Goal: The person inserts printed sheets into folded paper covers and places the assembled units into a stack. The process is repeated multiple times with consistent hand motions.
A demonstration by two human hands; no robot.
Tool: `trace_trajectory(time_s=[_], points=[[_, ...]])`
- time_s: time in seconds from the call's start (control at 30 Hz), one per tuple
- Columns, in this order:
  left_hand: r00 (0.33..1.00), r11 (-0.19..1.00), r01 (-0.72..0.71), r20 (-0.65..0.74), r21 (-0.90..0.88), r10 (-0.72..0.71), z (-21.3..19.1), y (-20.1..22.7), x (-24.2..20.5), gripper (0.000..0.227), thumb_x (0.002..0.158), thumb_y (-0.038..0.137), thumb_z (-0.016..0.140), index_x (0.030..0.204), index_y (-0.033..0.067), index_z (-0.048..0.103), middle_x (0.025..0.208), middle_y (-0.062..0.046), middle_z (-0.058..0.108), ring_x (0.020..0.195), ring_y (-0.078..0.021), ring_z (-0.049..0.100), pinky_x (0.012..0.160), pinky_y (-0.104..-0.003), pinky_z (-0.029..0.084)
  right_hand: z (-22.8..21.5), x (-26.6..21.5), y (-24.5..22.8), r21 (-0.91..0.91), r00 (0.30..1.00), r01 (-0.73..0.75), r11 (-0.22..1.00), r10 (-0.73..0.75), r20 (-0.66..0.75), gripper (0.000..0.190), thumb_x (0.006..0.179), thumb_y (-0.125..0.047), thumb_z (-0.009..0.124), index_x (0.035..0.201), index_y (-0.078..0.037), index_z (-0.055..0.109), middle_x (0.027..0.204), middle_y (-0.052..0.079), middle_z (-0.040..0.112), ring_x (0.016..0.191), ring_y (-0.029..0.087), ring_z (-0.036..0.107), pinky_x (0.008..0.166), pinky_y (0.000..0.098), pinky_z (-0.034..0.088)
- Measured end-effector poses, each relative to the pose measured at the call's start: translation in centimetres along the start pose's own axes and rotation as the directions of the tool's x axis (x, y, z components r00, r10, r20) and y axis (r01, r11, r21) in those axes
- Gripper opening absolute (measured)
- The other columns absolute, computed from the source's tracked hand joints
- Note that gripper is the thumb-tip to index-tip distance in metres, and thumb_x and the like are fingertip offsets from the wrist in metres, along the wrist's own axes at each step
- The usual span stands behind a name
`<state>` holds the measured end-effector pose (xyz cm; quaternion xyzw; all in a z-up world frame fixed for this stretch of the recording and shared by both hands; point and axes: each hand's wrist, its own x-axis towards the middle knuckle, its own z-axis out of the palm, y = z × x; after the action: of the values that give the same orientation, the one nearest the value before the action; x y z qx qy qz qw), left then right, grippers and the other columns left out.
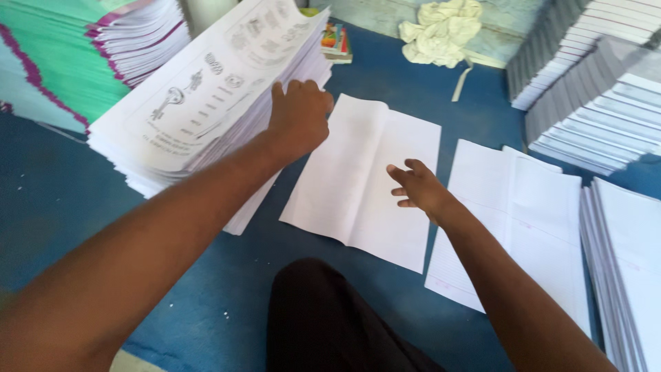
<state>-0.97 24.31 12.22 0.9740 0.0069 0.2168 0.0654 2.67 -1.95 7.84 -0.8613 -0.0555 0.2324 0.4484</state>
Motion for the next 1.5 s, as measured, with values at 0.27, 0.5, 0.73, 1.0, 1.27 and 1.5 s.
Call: trace_trajectory(time_s=[0.27, 0.5, 0.73, 1.0, 1.27, 1.5], points=[[0.995, 0.990, -0.078, 0.047, -0.119, 0.084, 2.7, 5.4, -0.6, 0.020, 0.079, 0.015, 0.072, 0.099, 0.0144, 0.075, 0.110, -0.012, 0.065, 0.114, -0.0330, 0.055, 0.106, -0.062, 0.031, -6.3, -1.5, 6.2, -0.021, 0.993, -0.040, 0.999, 0.038, -0.111, 0.088, 0.096, -0.050, 0.053, 0.156, 0.005, 0.019, 0.145, 0.031, 0.050, 0.126, 0.039, 0.061, 0.097, 0.0455, 0.058], [0.995, 0.967, -0.046, 0.078, -0.250, 0.067, 5.7, 10.5, -1.7, 0.020, 0.081, 0.022, 0.075, 0.100, 0.0146, 0.076, 0.104, -0.011, 0.069, 0.102, -0.0326, 0.063, 0.094, -0.051, 0.046, -11.7, -3.7, 12.6, -0.111, 0.974, -0.044, 0.993, 0.018, -0.225, 0.089, 0.095, -0.052, 0.057, 0.155, 0.004, 0.024, 0.144, 0.035, 0.046, 0.122, 0.040, 0.063, 0.093, 0.0457, 0.059], [0.984, 0.864, 0.080, 0.176, -0.497, 0.010, 11.1, 16.3, -4.3, 0.022, 0.080, 0.024, 0.077, 0.098, 0.0124, 0.076, 0.107, -0.012, 0.071, 0.103, -0.0326, 0.066, 0.088, -0.045, 0.053, -14.9, -5.8, 20.5, -0.264, 0.943, -0.217, 0.940, 0.132, -0.305, 0.086, 0.092, -0.053, 0.059, 0.155, -0.001, 0.031, 0.151, 0.030, 0.045, 0.125, 0.039, 0.063, 0.096, 0.0482, 0.060], [0.895, 0.721, 0.300, 0.447, -0.625, 0.014, 18.3, 21.9, -6.5, 0.035, 0.081, 0.028, 0.077, 0.108, 0.0060, 0.075, 0.111, -0.015, 0.074, 0.105, -0.0283, 0.071, 0.092, -0.038, 0.056, -14.5, -6.6, 29.4, -0.382, 0.926, -0.301, 0.874, 0.172, -0.337, 0.079, 0.095, -0.051, 0.060, 0.155, -0.005, 0.036, 0.153, 0.026, 0.045, 0.140, 0.042, 0.048, 0.114, 0.0539, 0.043], [0.558, 0.266, 0.804, 0.829, -0.532, -0.028, 22.8, 23.2, -10.0, 0.057, 0.089, 0.026, 0.069, 0.138, 0.0000, 0.053, 0.136, -0.024, 0.059, 0.121, -0.0370, 0.064, 0.097, -0.051, 0.058, -12.8, -7.0, 32.3, -0.598, 0.953, -0.301, 0.743, 0.243, -0.178, 0.082, 0.088, -0.043, 0.074, 0.155, -0.014, 0.037, 0.158, 0.019, 0.039, 0.142, 0.037, 0.045, 0.115, 0.0494, 0.045], [0.387, 0.252, 0.899, 0.918, -0.357, -0.080, 25.1, 25.2, -12.6, 0.053, 0.096, 0.019, 0.060, 0.143, -0.0002, 0.044, 0.144, -0.022, 0.050, 0.129, -0.0364, 0.056, 0.097, -0.053, 0.056, -11.4, -7.7, 29.9, -0.740, 0.948, -0.291, 0.606, 0.285, -0.140, 0.091, 0.079, -0.041, 0.086, 0.153, -0.017, 0.041, 0.159, 0.013, 0.040, 0.146, 0.034, 0.039, 0.117, 0.0467, 0.044]])
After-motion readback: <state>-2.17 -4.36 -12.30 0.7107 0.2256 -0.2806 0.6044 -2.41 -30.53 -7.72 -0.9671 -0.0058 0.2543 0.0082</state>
